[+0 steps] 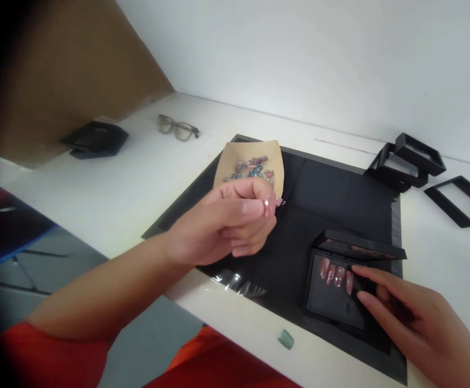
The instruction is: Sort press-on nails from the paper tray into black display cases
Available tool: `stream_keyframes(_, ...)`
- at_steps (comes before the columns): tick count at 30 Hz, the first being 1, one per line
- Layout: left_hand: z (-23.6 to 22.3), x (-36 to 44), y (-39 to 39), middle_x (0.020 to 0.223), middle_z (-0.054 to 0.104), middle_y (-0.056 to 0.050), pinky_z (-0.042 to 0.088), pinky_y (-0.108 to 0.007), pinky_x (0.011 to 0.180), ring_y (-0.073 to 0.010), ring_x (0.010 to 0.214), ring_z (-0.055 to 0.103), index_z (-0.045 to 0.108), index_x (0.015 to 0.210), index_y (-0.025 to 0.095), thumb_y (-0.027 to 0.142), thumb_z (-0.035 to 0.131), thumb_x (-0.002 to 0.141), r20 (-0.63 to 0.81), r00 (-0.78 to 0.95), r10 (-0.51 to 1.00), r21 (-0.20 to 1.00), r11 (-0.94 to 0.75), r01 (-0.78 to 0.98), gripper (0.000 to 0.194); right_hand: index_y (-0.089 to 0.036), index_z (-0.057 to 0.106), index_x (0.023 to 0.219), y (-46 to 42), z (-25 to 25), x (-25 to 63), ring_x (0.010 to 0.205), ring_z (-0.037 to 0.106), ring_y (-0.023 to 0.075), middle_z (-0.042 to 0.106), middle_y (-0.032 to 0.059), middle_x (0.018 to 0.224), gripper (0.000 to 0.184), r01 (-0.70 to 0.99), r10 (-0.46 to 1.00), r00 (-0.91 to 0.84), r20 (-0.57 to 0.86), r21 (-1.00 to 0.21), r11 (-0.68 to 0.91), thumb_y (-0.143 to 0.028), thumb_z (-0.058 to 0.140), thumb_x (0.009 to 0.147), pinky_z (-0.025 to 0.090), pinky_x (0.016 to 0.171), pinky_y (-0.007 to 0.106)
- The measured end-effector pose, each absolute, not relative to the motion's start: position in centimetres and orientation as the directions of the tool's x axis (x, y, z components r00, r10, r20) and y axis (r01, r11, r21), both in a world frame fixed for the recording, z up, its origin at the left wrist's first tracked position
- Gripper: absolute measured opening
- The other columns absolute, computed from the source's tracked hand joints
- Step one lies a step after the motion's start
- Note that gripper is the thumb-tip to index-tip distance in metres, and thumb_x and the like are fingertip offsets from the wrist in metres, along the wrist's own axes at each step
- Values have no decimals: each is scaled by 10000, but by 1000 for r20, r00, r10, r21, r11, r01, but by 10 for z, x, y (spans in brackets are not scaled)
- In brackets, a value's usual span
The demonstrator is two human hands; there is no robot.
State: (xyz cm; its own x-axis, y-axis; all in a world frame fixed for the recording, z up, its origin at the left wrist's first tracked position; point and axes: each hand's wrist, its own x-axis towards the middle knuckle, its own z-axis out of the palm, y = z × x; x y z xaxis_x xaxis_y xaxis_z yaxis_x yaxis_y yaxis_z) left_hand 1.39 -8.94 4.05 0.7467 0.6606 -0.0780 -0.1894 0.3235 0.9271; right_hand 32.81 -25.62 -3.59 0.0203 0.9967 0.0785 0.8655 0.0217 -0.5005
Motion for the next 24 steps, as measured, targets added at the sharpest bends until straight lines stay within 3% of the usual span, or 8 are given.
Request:
stream_keyframes(3,40,18,-102,494,390,115,305,-180,384,-51,423,324,601,766,224,245,764,855,-91,817,569,862,456,-221,187,-304,892,1212,-250,-28,326,577,764,189,838,24,818,440,803,992,-108,-66,-594,47,-628,688,994,606,485,221)
stream_keyframes(8,33,31,-119,468,391,141,282,-156,384,-26,410,286,679,798,187,260,904,816,-203,856,475,768,620,-161,237,-309,894,1141,-244,-14,309,417,577,126,720,-15,628,422,769,996,-44,78,-634,84,-633,643,1043,482,393,216)
stream_keyframes(9,33,35,-122,477,415,136,275,-160,382,-26,413,301,680,793,185,269,932,792,-236,860,453,776,620,-114,266,-311,893,1134,-244,-12,306,413,562,121,653,-35,568,378,764,994,-69,82,-637,105,-600,669,1040,466,396,209)
stream_keyframes(12,34,46,-134,523,477,115,277,-170,389,-32,432,347,662,809,186,284,917,804,-272,859,434,841,542,-7,274,-296,892,1116,-244,-6,302,427,558,117,659,-31,570,340,747,991,-77,107,-653,128,-566,708,1024,446,405,215)
stream_keyframes(15,30,54,-151,570,514,96,435,-177,473,-44,480,451,630,833,191,198,748,920,-43,861,507,963,249,-99,147,-282,871,1093,-245,1,300,419,561,117,684,-29,566,326,701,991,-47,123,-702,120,-551,695,1042,463,415,218)
stream_keyframes(17,22,57,-160,645,609,73,518,-169,563,-45,543,556,624,822,194,129,691,939,269,815,513,963,-136,-232,149,-278,846,1032,-249,5,297,430,573,121,686,-26,570,327,641,987,-33,160,-754,144,-560,682,1056,468,412,213)
stream_keyframes(20,7,56,-168,756,722,62,578,-193,680,-51,597,601,683,826,207,186,757,970,544,779,311,720,-649,-244,163,-270,825,923,-259,8,292,434,573,121,660,-18,572,421,559,985,-97,143,-811,173,-640,670,1050,464,402,208)
stream_keyframes(24,-8,55,-170,668,653,103,525,-224,635,-58,636,595,716,731,250,266,908,896,713,687,144,420,-872,-253,254,-310,865,1068,-277,6,287,524,641,124,711,1,677,455,507,986,-112,120,-847,160,-694,621,1064,531,489,208)
